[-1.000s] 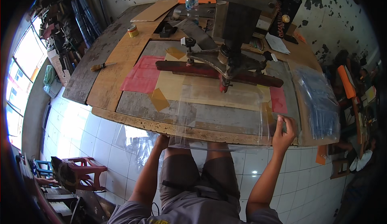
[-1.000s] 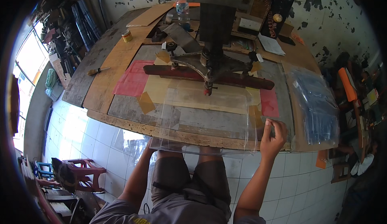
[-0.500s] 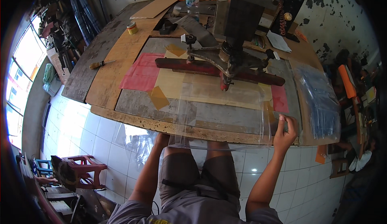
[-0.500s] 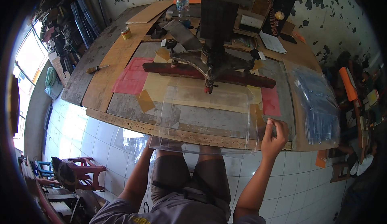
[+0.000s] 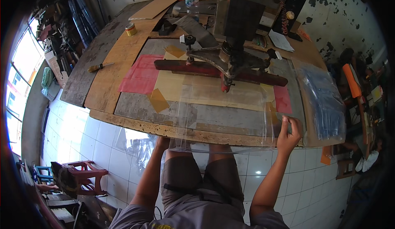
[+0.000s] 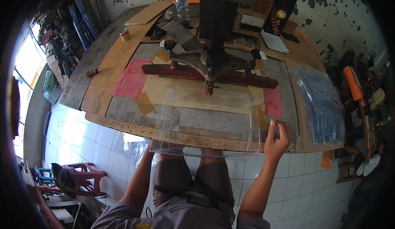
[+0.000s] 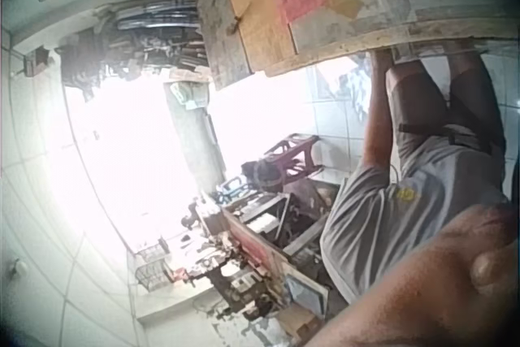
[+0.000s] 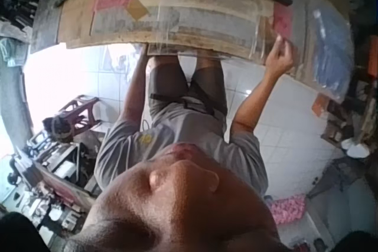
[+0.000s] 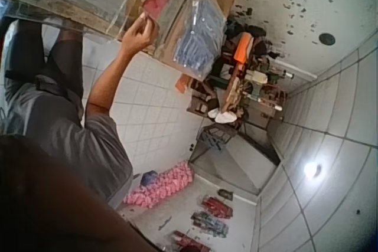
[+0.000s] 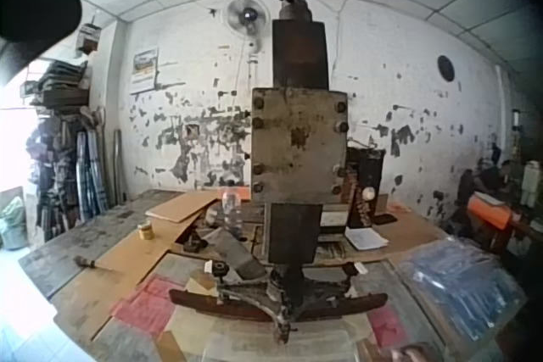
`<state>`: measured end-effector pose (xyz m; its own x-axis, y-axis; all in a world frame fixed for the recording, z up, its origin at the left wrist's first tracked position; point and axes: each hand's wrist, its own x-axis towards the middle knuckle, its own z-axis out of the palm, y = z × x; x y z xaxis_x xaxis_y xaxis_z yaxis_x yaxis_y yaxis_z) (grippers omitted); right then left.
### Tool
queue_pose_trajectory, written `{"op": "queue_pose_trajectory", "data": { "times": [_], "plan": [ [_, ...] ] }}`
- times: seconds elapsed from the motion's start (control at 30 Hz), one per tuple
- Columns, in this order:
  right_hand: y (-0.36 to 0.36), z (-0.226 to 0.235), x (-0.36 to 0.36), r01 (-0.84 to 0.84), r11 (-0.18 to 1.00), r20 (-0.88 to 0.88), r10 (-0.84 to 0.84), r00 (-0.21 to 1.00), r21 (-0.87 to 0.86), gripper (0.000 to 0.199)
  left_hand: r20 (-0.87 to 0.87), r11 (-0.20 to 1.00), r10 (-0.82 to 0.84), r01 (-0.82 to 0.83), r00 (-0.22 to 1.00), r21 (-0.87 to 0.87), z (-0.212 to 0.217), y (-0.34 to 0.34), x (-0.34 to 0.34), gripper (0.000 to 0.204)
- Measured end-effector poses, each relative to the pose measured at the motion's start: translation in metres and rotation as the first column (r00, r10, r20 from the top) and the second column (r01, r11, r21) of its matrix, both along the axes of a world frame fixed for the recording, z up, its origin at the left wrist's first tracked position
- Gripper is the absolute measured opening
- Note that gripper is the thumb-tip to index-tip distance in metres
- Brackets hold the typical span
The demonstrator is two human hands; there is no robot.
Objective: The person places a plastic sheet onto a heat-sealing machine, aligns it, and presses the machine head down to seal the edges.
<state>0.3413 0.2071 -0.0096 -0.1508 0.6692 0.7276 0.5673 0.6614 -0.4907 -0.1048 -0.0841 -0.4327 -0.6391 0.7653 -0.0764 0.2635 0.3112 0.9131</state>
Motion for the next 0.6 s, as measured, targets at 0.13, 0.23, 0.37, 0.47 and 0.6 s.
{"op": "queue_pose_trajectory", "data": {
  "times": [0.13, 0.23, 0.37, 0.47, 0.6],
  "plan": [
    [-0.002, 0.003, -0.004, -0.012, 1.0, -0.007, 0.012, 1.0, 0.002, 0.01, -0.033, 1.0, -0.029, 0.029, 0.999, -0.006, 0.004, -0.002, -0.003, 0.04],
    [-0.001, 0.004, -0.002, -0.022, 0.999, 0.031, 0.02, 0.999, 0.045, 0.016, -0.051, 0.998, -0.054, 0.053, 0.997, -0.015, 0.006, -0.005, -0.005, 0.04],
    [-0.002, 0.003, 0.001, -0.01, 1.0, 0.013, 0.01, 1.0, -0.004, 0.009, -0.136, 0.998, -0.031, 0.037, 0.99, 0.043, 0.005, -0.002, 0.0, 0.04],
    [0.0, -0.001, -0.001, -0.019, 1.0, -0.008, 0.019, 1.0, -0.018, 0.01, -0.273, 0.992, 0.026, 0.009, 0.962, 0.126, 0.007, -0.004, 0.001, 0.04],
    [-0.001, 0.0, 0.003, 0.001, 1.0, 0.027, -0.001, 1.0, 0.007, 0.011, -0.136, 0.991, -0.113, 0.122, 0.984, 0.054, 0.019, 0.0, 0.016, 0.041]
  ]
}}
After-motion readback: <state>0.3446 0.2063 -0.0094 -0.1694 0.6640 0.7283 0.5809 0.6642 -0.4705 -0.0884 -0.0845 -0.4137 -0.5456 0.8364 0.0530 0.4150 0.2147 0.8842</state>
